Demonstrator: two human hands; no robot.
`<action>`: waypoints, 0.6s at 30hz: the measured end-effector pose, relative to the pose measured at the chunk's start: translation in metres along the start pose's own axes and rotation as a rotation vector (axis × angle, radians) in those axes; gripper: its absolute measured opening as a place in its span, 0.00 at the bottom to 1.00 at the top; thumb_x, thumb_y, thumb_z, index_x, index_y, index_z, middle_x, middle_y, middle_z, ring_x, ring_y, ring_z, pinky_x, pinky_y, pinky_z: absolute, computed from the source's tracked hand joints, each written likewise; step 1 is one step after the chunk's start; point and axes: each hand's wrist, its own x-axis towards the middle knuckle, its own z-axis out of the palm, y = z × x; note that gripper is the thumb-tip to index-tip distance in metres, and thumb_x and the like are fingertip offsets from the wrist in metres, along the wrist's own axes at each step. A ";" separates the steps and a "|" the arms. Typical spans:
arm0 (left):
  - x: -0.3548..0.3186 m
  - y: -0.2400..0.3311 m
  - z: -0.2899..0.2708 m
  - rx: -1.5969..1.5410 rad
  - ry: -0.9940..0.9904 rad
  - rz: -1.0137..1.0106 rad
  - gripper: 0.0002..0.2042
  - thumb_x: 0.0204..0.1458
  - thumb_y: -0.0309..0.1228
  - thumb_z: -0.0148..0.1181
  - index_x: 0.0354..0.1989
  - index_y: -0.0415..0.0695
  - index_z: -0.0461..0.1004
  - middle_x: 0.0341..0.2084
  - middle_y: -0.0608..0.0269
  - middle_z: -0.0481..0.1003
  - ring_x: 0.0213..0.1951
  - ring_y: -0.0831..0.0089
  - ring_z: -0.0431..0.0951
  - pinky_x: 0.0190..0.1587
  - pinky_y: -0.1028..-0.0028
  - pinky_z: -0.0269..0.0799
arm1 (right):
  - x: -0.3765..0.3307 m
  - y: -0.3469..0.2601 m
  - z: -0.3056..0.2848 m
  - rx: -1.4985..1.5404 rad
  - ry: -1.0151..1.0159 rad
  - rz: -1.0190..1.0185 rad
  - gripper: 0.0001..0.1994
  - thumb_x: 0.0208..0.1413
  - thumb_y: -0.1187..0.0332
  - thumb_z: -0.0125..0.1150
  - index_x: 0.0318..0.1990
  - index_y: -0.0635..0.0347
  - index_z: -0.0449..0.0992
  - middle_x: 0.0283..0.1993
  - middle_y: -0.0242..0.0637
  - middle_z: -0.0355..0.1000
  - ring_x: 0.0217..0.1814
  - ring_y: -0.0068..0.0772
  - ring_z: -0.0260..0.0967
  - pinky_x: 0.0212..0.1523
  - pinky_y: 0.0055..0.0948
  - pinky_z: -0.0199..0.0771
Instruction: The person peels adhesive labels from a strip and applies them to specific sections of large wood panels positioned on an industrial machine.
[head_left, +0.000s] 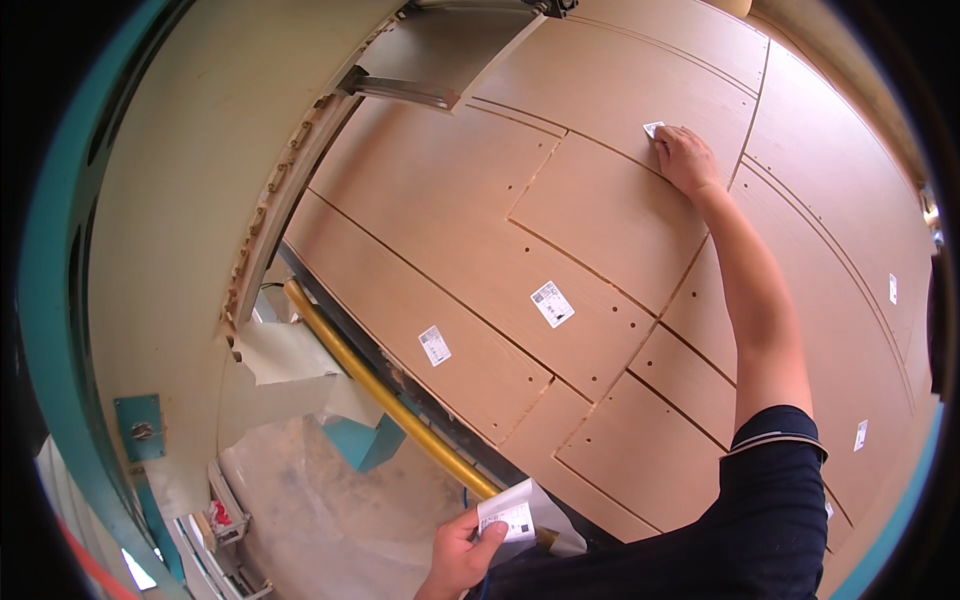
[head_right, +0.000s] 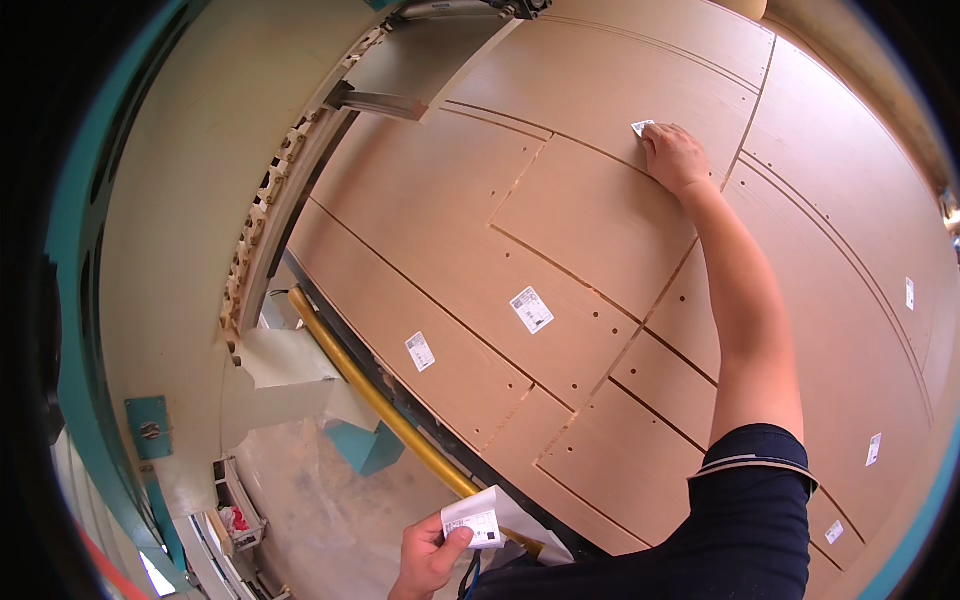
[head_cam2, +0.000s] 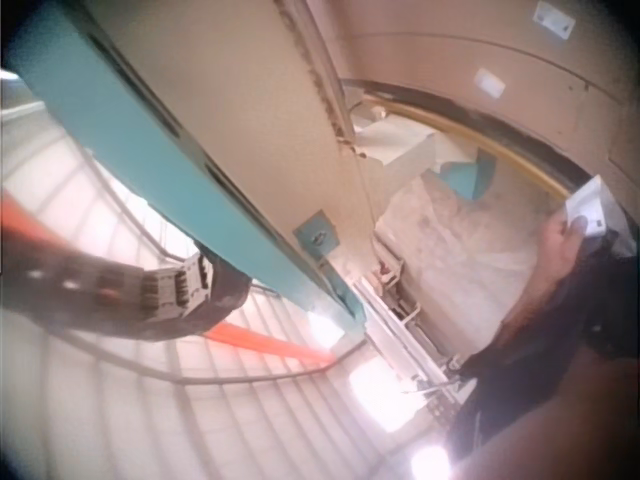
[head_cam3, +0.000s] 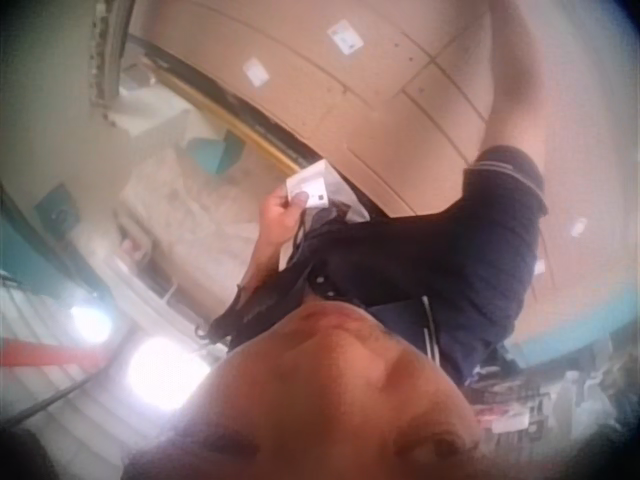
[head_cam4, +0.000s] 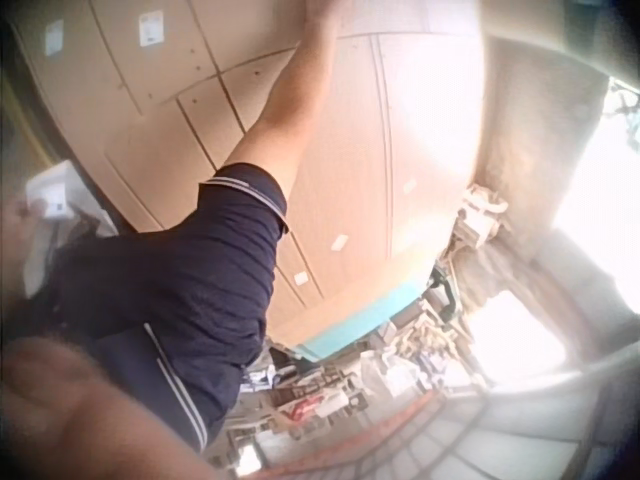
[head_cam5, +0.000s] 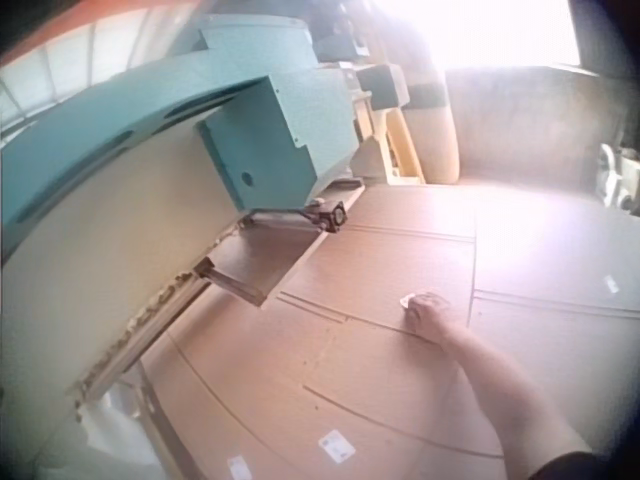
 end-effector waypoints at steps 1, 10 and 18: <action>0.000 0.001 -0.001 0.065 -0.004 0.010 0.13 0.52 0.23 0.53 0.45 0.30 0.70 0.36 0.59 0.76 0.38 0.77 0.74 0.42 0.78 0.69 | -0.004 -0.003 0.004 -0.039 0.003 -0.043 0.17 0.53 0.56 0.51 0.46 0.54 0.70 0.51 0.38 0.67 0.57 0.38 0.61 0.56 0.33 0.61; -0.009 0.007 0.013 0.046 -0.033 0.070 0.12 0.53 0.24 0.53 0.45 0.32 0.71 0.34 0.61 0.76 0.37 0.78 0.74 0.40 0.78 0.69 | -0.024 -0.021 -0.005 -0.136 -0.188 -0.041 0.37 0.52 0.45 0.46 0.64 0.61 0.52 0.69 0.41 0.44 0.72 0.38 0.38 0.69 0.33 0.40; -0.063 -0.009 -0.036 -0.258 0.101 0.260 0.12 0.54 0.26 0.51 0.44 0.34 0.72 0.34 0.63 0.76 0.36 0.79 0.74 0.41 0.79 0.69 | -0.066 -0.050 -0.053 0.039 -0.600 0.068 0.39 0.47 0.45 0.54 0.60 0.66 0.58 0.62 0.51 0.56 0.64 0.45 0.54 0.60 0.38 0.57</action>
